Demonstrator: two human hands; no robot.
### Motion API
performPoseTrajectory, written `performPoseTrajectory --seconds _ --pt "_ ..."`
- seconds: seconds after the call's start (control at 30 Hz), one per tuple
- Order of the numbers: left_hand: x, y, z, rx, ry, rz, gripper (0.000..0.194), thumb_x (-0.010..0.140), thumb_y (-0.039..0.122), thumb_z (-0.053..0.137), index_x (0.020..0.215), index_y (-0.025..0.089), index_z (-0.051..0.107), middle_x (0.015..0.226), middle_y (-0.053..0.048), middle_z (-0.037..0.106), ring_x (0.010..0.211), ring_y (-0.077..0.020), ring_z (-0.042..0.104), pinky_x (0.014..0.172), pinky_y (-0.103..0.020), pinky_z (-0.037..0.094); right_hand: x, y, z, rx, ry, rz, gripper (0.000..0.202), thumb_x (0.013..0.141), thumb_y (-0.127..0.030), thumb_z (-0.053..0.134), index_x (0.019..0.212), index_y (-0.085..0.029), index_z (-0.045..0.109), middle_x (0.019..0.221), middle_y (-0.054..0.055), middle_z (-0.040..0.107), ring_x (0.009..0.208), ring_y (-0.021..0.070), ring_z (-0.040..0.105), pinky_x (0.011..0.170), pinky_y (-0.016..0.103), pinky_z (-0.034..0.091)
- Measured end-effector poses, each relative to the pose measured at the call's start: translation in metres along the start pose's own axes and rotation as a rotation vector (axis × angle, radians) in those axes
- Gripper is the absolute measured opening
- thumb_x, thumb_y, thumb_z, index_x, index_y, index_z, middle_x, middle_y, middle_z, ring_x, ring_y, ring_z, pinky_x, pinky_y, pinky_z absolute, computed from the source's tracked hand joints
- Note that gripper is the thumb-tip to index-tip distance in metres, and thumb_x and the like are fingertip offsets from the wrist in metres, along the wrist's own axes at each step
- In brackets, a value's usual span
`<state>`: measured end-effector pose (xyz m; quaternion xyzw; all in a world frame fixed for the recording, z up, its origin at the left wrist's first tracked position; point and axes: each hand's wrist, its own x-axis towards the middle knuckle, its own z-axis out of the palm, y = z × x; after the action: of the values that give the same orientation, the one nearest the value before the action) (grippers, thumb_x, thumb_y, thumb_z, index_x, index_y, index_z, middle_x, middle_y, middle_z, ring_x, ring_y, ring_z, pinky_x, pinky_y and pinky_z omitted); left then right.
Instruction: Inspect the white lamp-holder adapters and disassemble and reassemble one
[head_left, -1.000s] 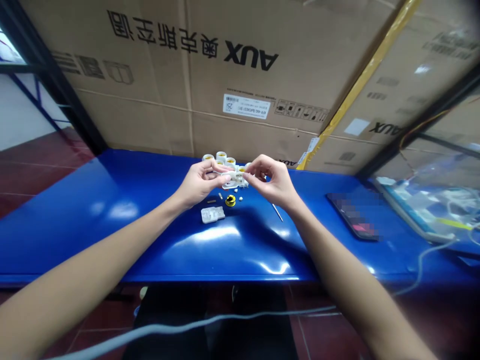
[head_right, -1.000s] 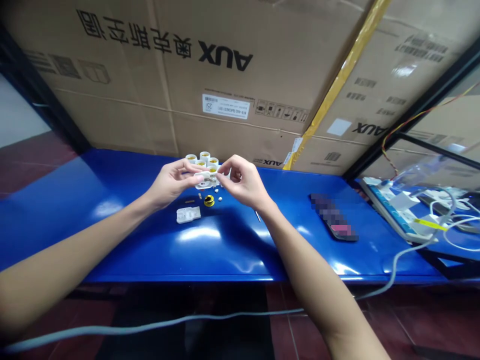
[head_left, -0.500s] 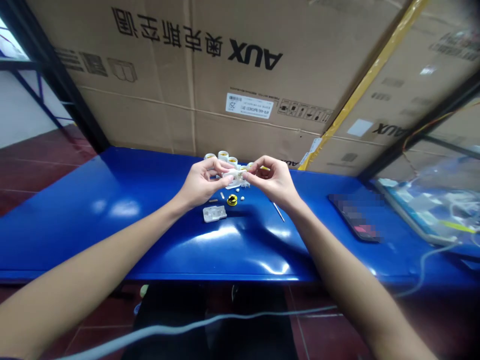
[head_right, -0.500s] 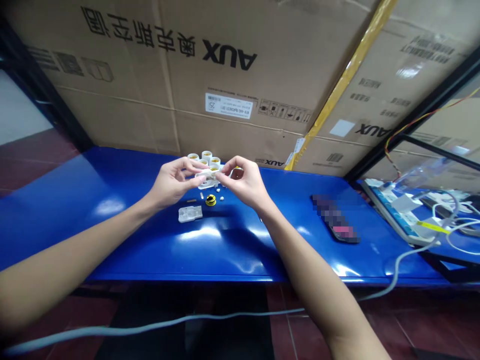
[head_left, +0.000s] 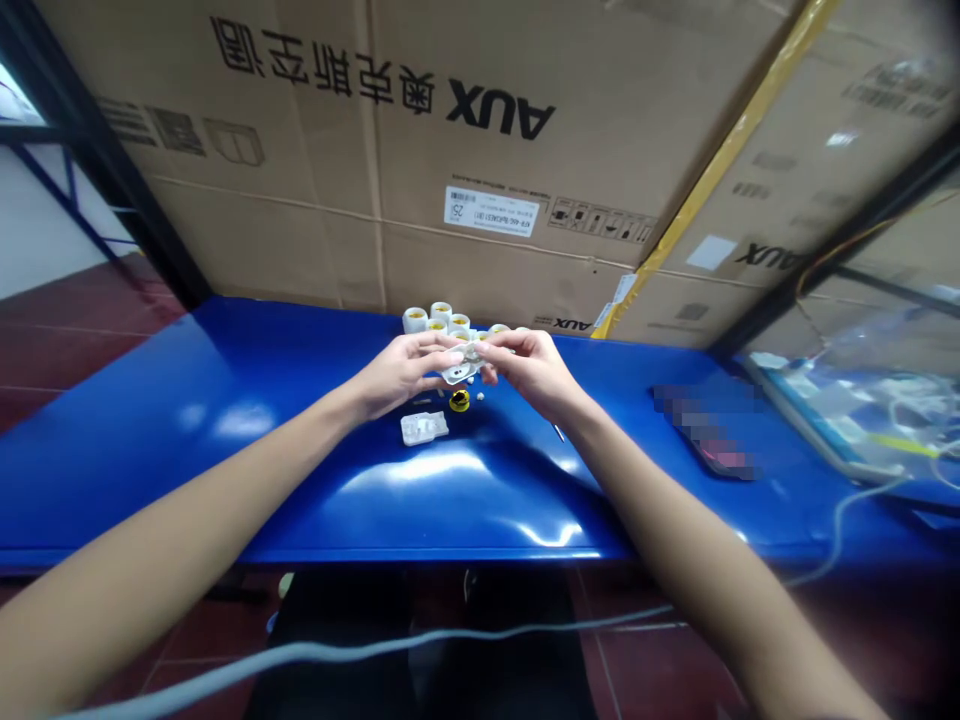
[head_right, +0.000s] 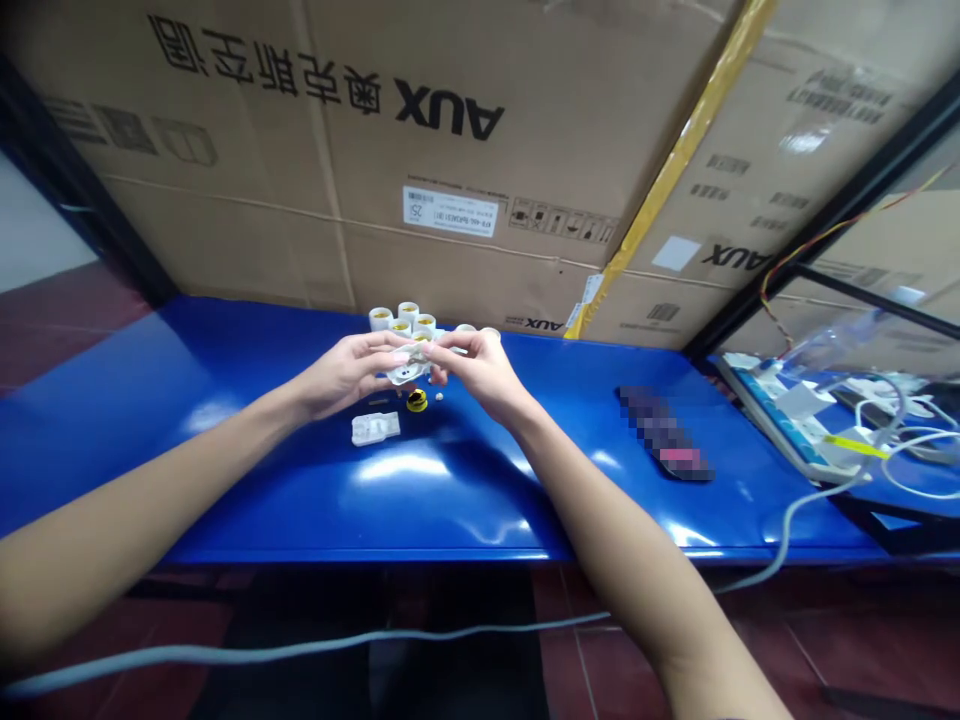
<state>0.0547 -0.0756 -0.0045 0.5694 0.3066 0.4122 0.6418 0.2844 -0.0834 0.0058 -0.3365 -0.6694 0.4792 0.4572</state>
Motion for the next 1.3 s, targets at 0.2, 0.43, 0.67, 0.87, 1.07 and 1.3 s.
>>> performPoseTrajectory --seconds 0.2,0.43,0.67,0.87,1.07,1.3 --pt "0.002 0.006 -0.006 0.009 0.089 0.01 0.037 0.074 0.035 0.099 0.102 0.017 0.082 0.107 -0.011 0.084 0.097 -0.028 0.082 0.093 -0.045 0.068 0.004 0.008 -0.001 -0.161 0.115 -0.007 0.054 0.093 -0.074 0.073 0.094 -0.02 0.077 0.072 0.001 0.065 0.063 0.0163 0.057 0.064 0.032 0.05" --pt "0.009 0.012 -0.01 -0.157 0.234 0.13 0.023 0.083 0.026 0.088 0.099 0.01 0.083 0.111 -0.015 0.084 0.101 -0.0248 0.08 0.1 -0.039 0.068 -0.001 0.013 0.003 -0.717 -0.048 -0.353 0.012 0.103 -0.023 0.066 0.096 -0.02 0.074 0.097 0.008 0.072 0.09 0.0223 0.064 0.088 0.039 0.054" --pt "0.01 0.015 -0.012 -0.214 0.371 0.103 0.027 0.082 0.023 0.088 0.106 0.014 0.079 0.111 -0.013 0.083 0.094 -0.0249 0.081 0.089 -0.045 0.071 -0.005 0.006 0.001 -0.792 -0.305 -0.329 0.023 0.102 -0.013 0.064 0.116 -0.022 0.079 0.115 0.012 0.074 0.113 0.0285 0.066 0.106 0.049 0.054" --pt "0.012 0.011 -0.013 -0.216 0.34 0.139 0.023 0.08 0.019 0.088 0.101 0.014 0.081 0.108 -0.011 0.083 0.093 -0.0212 0.08 0.089 -0.036 0.069 -0.005 0.002 -0.006 -0.773 -0.327 -0.289 0.029 0.101 -0.01 0.062 0.122 -0.022 0.077 0.122 0.013 0.074 0.116 0.0285 0.068 0.107 0.05 0.056" --pt "0.013 0.01 -0.015 -0.251 0.371 0.129 0.015 0.081 0.016 0.084 0.095 0.014 0.082 0.106 -0.011 0.084 0.095 -0.0222 0.079 0.091 -0.037 0.07 -0.002 0.006 -0.01 -0.815 -0.224 -0.309 0.031 0.102 -0.009 0.054 0.118 -0.02 0.078 0.115 0.014 0.075 0.106 0.029 0.07 0.097 0.048 0.058" --pt "0.013 0.013 -0.012 -0.286 0.396 0.074 0.017 0.09 0.019 0.077 0.102 0.009 0.082 0.111 -0.018 0.084 0.101 -0.0266 0.081 0.095 -0.038 0.07 0.0 0.008 -0.012 -0.827 -0.209 -0.294 0.032 0.101 -0.006 0.051 0.114 -0.017 0.077 0.117 0.015 0.075 0.106 0.0279 0.07 0.097 0.044 0.056"
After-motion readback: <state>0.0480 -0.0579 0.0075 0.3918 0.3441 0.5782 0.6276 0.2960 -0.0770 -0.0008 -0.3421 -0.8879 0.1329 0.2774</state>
